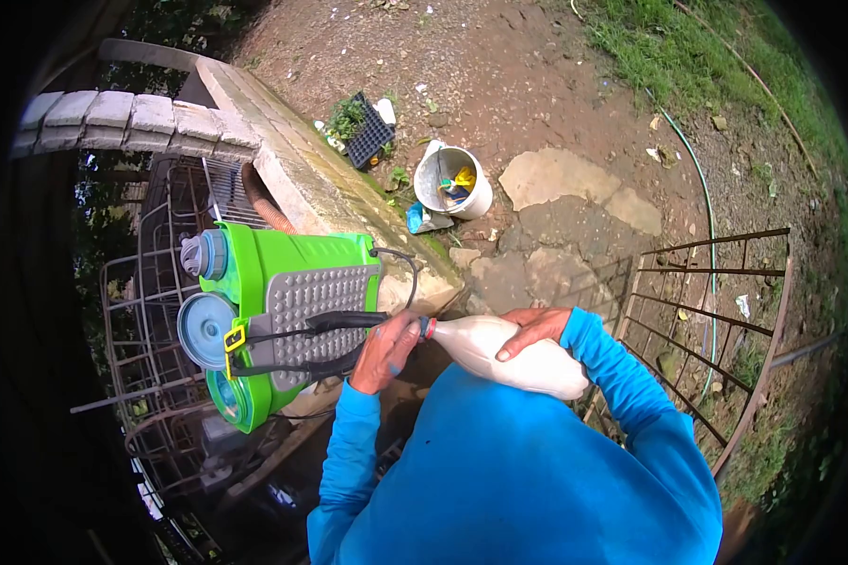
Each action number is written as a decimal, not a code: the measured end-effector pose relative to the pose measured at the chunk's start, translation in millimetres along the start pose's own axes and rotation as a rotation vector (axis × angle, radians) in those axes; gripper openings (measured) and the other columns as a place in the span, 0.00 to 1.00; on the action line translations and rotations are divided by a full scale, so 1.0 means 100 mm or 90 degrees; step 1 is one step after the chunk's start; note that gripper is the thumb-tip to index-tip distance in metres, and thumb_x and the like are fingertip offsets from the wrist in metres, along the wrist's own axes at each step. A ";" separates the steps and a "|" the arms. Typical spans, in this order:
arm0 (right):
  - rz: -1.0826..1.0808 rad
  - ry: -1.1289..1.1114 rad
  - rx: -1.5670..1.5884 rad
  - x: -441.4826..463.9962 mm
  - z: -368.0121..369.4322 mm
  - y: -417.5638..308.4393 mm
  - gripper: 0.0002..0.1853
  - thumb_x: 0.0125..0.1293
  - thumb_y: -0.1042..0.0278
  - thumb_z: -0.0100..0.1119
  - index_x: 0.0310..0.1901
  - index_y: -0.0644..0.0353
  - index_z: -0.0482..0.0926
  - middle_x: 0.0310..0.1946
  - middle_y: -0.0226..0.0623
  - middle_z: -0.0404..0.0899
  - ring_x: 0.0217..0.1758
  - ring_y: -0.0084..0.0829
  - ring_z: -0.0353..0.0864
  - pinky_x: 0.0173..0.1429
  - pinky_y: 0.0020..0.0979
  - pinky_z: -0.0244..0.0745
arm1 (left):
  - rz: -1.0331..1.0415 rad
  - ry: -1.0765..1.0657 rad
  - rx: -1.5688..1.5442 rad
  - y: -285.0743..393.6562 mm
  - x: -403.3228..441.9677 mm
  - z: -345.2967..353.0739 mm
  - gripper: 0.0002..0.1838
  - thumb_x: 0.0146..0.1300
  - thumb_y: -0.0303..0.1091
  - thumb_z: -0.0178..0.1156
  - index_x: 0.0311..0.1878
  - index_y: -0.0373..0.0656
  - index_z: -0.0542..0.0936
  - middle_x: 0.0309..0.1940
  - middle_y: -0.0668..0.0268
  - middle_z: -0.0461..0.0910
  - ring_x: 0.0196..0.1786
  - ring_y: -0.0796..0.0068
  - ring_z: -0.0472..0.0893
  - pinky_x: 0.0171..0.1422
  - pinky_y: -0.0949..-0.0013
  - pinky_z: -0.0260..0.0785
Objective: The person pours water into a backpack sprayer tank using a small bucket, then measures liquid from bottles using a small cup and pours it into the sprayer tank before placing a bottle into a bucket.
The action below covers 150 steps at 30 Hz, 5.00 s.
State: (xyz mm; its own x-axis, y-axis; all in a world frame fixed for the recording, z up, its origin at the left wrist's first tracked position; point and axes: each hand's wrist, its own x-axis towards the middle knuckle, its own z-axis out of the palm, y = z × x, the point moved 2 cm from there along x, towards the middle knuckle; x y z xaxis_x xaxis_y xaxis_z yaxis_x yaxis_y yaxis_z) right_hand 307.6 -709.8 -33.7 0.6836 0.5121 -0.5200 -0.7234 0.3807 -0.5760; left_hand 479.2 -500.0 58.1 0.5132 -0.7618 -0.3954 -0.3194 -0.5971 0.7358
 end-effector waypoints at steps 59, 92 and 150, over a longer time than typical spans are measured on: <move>-0.020 0.134 -0.202 0.09 -0.24 -0.94 0.49 0.47 0.49 0.79 0.68 0.63 0.66 0.58 0.44 0.77 0.61 0.38 0.75 0.65 0.36 0.70 | 0.170 0.192 0.110 -0.18 1.25 0.03 0.25 0.73 0.43 0.46 0.21 0.39 0.76 0.17 0.48 0.73 0.22 0.38 0.72 0.29 0.43 0.62; -0.164 0.033 -0.102 -1.06 -2.11 -1.77 0.50 0.52 0.47 0.73 0.72 0.63 0.60 0.62 0.45 0.73 0.64 0.39 0.72 0.67 0.38 0.68 | 0.271 0.275 0.263 1.66 3.00 0.32 0.26 0.65 0.45 0.51 0.16 0.36 0.78 0.16 0.46 0.75 0.24 0.43 0.78 0.32 0.48 0.69; 0.111 0.349 -0.412 2.98 -4.36 -0.94 0.34 0.58 0.53 0.72 0.61 0.62 0.70 0.51 0.47 0.78 0.54 0.38 0.80 0.57 0.38 0.77 | -0.152 0.178 -0.019 -3.57 5.63 0.66 0.20 0.52 0.39 0.64 0.43 0.40 0.70 0.31 0.42 0.81 0.36 0.36 0.80 0.41 0.42 0.71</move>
State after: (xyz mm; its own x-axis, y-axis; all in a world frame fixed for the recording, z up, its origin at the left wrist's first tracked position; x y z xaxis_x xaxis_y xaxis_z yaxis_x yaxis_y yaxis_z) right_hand 621.7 -928.5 -410.0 0.6389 0.0157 -0.7691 -0.7385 -0.2673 -0.6190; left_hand 829.5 -732.0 -463.5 0.7694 -0.5016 -0.3955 -0.1435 -0.7391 0.6581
